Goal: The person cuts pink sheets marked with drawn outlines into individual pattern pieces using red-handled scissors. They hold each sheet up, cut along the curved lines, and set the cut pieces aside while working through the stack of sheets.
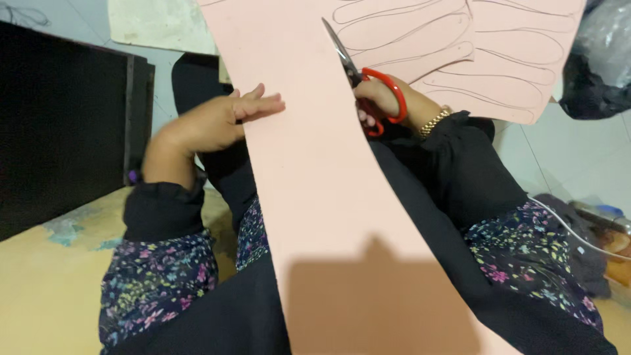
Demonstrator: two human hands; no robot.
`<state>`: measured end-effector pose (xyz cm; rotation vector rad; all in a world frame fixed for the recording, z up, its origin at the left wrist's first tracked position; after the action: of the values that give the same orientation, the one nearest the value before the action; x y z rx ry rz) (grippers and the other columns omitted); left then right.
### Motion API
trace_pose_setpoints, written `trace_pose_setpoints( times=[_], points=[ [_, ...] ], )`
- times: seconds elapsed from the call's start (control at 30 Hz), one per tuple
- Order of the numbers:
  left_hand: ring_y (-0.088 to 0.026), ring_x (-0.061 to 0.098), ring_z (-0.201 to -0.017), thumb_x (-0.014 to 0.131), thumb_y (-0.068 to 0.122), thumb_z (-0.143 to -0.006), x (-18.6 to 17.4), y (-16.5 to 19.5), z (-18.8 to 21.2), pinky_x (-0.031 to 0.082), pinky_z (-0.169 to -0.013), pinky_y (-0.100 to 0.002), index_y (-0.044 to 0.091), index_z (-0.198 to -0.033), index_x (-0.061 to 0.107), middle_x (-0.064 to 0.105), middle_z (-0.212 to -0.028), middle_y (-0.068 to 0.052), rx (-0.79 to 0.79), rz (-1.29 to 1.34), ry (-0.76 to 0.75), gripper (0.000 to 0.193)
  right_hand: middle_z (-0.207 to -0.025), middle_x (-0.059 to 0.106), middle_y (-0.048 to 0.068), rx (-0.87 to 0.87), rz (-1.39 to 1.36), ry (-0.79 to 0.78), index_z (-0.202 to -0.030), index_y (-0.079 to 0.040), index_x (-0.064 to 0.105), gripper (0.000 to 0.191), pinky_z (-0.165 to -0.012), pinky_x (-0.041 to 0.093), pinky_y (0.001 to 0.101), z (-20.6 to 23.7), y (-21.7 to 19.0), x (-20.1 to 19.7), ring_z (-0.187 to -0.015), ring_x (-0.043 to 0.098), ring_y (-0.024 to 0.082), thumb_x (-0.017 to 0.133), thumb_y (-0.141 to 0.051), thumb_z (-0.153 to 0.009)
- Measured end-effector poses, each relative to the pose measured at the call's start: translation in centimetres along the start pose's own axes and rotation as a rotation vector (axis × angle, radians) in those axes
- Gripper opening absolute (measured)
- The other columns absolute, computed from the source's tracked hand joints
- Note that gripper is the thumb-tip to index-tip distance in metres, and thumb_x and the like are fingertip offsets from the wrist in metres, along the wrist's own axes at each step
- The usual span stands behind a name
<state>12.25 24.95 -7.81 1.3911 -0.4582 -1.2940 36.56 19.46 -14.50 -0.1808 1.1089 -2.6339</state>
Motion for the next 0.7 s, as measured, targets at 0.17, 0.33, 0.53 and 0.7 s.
trace_pose_setpoints(
  times=[0.17,0.33,0.53,0.7],
  points=[
    [-0.028,0.062,-0.127,0.059,0.020,-0.099,-8.0,-2.7,-3.1,0.048,-0.106,-0.038,0.017,-0.144,0.059,0.065,-0.140,-0.011,-0.304,-0.188,0.125,0.044,-0.067,0.065,0.010,0.021,-0.046,0.001,-0.078,0.001,0.062,0.032,-0.053,0.050,0.0323,-2.9,-1.0,-1.0,-0.050,0.057,0.017,0.049,-0.022,-0.095],
    [-0.040,0.040,-0.147,0.064,0.033,-0.107,-10.3,-1.3,-14.5,0.029,-0.118,-0.060,0.008,-0.155,0.042,0.046,-0.157,-0.020,-0.022,-0.147,0.540,0.058,-0.067,0.063,0.009,-0.017,0.032,0.077,-0.078,0.000,0.061,0.035,-0.050,0.049,0.0322,-5.4,-1.3,-3.1,-0.051,0.058,0.017,0.051,-0.027,-0.098],
    [-0.043,0.016,-0.152,0.052,0.052,-0.108,-9.1,-3.0,-15.6,-0.002,-0.116,-0.074,0.002,-0.159,0.028,0.028,-0.164,-0.023,-0.222,-0.591,0.569,0.075,-0.068,0.062,0.008,0.024,-0.085,0.162,-0.082,-0.001,0.058,0.034,-0.049,0.049,0.0317,-6.2,-1.0,-2.3,-0.053,0.060,0.017,0.053,-0.031,-0.100],
    [-0.042,0.010,-0.154,0.050,0.055,-0.107,-6.0,0.0,-13.3,-0.005,-0.116,-0.073,0.000,-0.161,0.024,0.020,-0.167,-0.024,-0.197,-0.618,0.518,0.081,-0.068,0.061,0.012,0.001,-0.044,0.135,-0.086,-0.001,0.061,0.034,-0.048,0.047,0.0342,-1.3,-0.7,-0.3,-0.052,0.057,0.022,0.053,-0.031,-0.099]
  ],
)
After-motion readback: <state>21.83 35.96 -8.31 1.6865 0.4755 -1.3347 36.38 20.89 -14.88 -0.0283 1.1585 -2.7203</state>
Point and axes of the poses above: each hand's wrist, its own z-axis away from the middle knuckle, its own x-axis out of the palm, y = z × x, the point moved 10 cm from there along -z, towards the middle knuckle
